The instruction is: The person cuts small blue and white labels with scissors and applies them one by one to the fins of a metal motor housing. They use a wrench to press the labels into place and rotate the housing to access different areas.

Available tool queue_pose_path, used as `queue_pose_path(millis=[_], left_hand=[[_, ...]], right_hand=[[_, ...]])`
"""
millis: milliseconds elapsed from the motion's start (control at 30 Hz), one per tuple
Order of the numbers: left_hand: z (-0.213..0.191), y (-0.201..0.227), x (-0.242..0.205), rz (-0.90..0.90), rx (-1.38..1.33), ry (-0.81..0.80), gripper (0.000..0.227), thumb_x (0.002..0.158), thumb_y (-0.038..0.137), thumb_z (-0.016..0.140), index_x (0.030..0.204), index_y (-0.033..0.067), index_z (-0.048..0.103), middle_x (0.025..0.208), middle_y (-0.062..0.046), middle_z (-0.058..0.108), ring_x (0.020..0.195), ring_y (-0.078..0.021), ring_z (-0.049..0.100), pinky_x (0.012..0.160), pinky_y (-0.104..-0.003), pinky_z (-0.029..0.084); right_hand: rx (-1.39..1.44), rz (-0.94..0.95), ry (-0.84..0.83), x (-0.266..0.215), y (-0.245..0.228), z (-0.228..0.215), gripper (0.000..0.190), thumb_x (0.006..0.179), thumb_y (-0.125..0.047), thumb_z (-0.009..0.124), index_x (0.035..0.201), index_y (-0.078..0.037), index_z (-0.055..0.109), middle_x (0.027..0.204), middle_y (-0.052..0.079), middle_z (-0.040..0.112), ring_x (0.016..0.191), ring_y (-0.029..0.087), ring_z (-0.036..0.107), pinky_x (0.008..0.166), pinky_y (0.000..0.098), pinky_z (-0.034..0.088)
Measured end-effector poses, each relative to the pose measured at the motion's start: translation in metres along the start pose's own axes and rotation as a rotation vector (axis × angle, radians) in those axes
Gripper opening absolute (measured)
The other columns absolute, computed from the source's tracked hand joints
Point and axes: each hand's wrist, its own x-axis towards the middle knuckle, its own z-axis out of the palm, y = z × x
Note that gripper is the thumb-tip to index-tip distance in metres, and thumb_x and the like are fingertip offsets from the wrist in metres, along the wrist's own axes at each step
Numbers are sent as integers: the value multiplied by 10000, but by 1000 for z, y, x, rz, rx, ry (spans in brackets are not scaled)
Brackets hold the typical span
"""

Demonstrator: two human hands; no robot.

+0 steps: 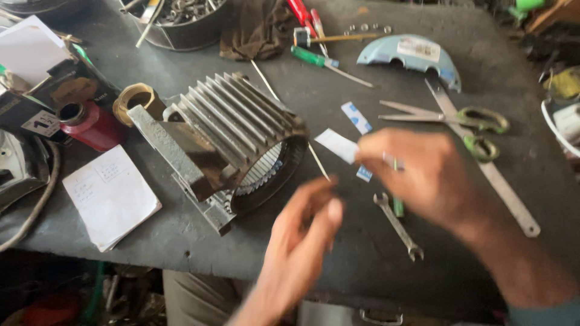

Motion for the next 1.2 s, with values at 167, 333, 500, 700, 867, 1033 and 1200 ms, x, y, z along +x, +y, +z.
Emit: queue_pose_path(millis=[167,333,500,700,867,1033,1200], left_hand=[[21,-14,72,267,87,13,262,1062,199,604,1226,6,668,987,-31,690,833,-70,587,753,-236,512],[25,-19,80,275,206,75,209,1048,174,645,1151,5,712,898,-56,700,756,-61,579,661,-250,488],[26,-18,72,555,537,135,207,980,60,720,1185,71,740,1011,-67,685,743,-127,633,661,-274,520],[25,-19,68,784,819,117,373,933,3,727,1282,132,712,1162,-81,697,1022,-227,704,871,-309,578],[29,-15,67,673,517,73,385,1058,39,663,1440,54,620,1244,-101,726,1126,-173,735,960,-308,612],[27,-18,78,92,157,-5,349,961,133,681,1283,2,648,989,-73,751,809,-69,699,631,-254,601],[24,-24,81,121,195,23,262,953,135,707,1140,-48,717,915,-70,767,721,-69,660,585,-234,562]], right_hand=[[-126,-144,116,-25,14,21,218,805,-12,777,1011,-32,707,992,126,742,833,274,748,706,351,588],[61,89,204,-38,31,34,200,879,-18,799,1035,-34,675,980,92,750,845,184,764,730,290,598],[559,441,131,-47,36,26,395,931,-64,692,1301,13,575,978,71,769,867,118,757,739,222,604],[950,604,134,-53,44,25,277,1012,-35,580,1248,71,678,1127,137,757,1021,137,713,903,257,583],[813,614,163,-51,43,32,240,946,-13,702,1173,29,636,1076,139,773,978,132,755,846,262,625],[749,567,176,-45,39,35,285,927,-15,718,1153,7,546,1032,103,745,970,126,749,829,267,630],[472,559,297,-43,45,28,270,965,-25,717,1195,9,580,966,93,736,884,128,728,758,263,590]])
